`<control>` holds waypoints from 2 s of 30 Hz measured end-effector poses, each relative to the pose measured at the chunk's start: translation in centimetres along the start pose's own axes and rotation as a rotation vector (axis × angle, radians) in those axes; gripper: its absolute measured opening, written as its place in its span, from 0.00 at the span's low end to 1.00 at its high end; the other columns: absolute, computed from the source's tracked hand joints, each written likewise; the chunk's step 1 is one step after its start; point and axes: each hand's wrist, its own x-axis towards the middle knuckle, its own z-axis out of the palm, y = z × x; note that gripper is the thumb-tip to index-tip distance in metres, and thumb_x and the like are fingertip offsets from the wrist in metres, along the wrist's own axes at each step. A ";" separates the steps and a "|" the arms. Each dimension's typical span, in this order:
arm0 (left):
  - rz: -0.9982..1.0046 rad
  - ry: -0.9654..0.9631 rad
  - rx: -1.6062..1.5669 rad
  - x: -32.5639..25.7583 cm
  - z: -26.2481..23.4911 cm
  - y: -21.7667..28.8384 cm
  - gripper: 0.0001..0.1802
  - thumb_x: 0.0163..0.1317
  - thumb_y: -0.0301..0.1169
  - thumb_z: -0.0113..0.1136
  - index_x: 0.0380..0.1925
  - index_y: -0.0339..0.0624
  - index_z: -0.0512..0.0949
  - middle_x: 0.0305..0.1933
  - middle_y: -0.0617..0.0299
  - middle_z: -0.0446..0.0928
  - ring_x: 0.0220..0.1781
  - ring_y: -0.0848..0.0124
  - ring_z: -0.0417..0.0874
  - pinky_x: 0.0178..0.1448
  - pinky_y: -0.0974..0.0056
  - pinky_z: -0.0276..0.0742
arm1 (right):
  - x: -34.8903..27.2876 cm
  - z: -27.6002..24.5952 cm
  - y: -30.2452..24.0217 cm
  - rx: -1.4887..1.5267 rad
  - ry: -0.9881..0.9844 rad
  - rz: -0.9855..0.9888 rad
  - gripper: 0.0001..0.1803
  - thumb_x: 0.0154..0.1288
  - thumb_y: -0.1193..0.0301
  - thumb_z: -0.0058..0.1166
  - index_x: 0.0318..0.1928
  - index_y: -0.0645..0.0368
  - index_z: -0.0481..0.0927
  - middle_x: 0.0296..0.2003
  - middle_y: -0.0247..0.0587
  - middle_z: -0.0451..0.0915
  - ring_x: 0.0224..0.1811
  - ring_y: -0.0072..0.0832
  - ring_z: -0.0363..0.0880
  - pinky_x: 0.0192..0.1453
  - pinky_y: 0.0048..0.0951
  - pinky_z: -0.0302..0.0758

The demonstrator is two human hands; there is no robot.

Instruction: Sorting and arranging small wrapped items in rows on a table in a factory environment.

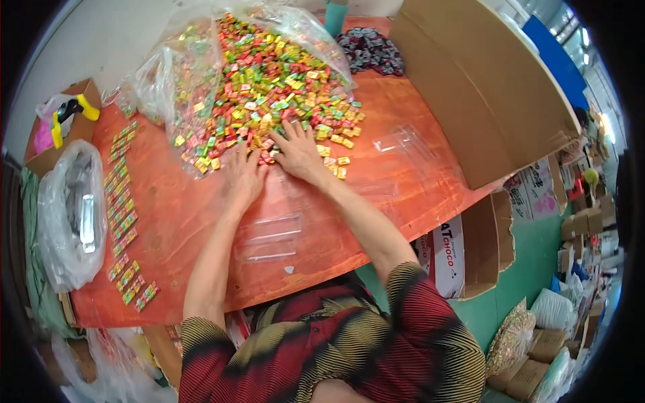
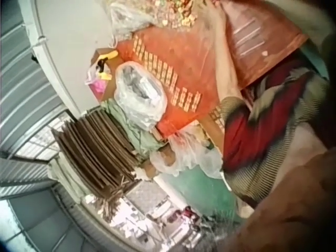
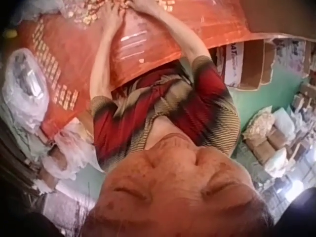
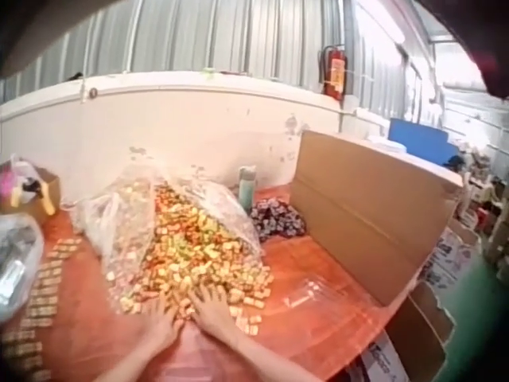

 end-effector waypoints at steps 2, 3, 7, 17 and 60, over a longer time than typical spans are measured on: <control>-0.004 0.019 -0.061 -1.6 -0.3 0.4 0.22 0.53 0.36 0.58 0.50 0.45 0.72 0.61 0.46 0.59 0.63 0.48 0.59 0.63 0.46 0.56 | -1.5 -0.8 -0.4 0.113 -0.020 -0.025 0.26 0.53 0.64 0.54 0.56 0.46 0.69 0.58 0.46 0.63 0.61 0.45 0.59 0.62 0.52 0.54; 0.020 -0.010 -0.151 -2.4 -0.8 0.8 0.22 0.53 0.34 0.57 0.50 0.43 0.72 0.62 0.47 0.59 0.63 0.47 0.59 0.63 0.48 0.55 | -2.2 -1.6 -0.5 0.182 -0.061 -0.042 0.25 0.54 0.66 0.53 0.55 0.46 0.70 0.57 0.44 0.64 0.61 0.43 0.59 0.62 0.52 0.54; 0.075 0.039 -0.258 -5.6 -2.4 1.4 0.20 0.54 0.32 0.56 0.49 0.45 0.72 0.63 0.45 0.58 0.63 0.44 0.58 0.63 0.47 0.56 | -4.0 -3.5 -0.2 0.168 -0.139 -0.142 0.19 0.57 0.71 0.50 0.51 0.49 0.74 0.53 0.43 0.68 0.58 0.43 0.62 0.58 0.48 0.58; -0.112 -0.046 -0.223 -14.7 -4.6 4.8 0.27 0.59 0.34 0.52 0.58 0.40 0.62 0.63 0.42 0.55 0.66 0.45 0.54 0.67 0.48 0.50 | -12.4 -7.4 -7.5 0.202 -0.190 -0.162 0.14 0.53 0.71 0.53 0.43 0.58 0.75 0.46 0.45 0.71 0.53 0.42 0.67 0.55 0.42 0.62; -0.080 0.091 -0.419 -8.4 -2.7 1.9 0.12 0.48 0.24 0.60 0.36 0.36 0.76 0.35 0.53 0.71 0.39 0.56 0.75 0.43 0.59 0.71 | -6.7 -4.1 -5.4 0.210 -0.127 0.046 0.06 0.57 0.72 0.48 0.34 0.60 0.72 0.29 0.47 0.73 0.28 0.42 0.75 0.31 0.40 0.72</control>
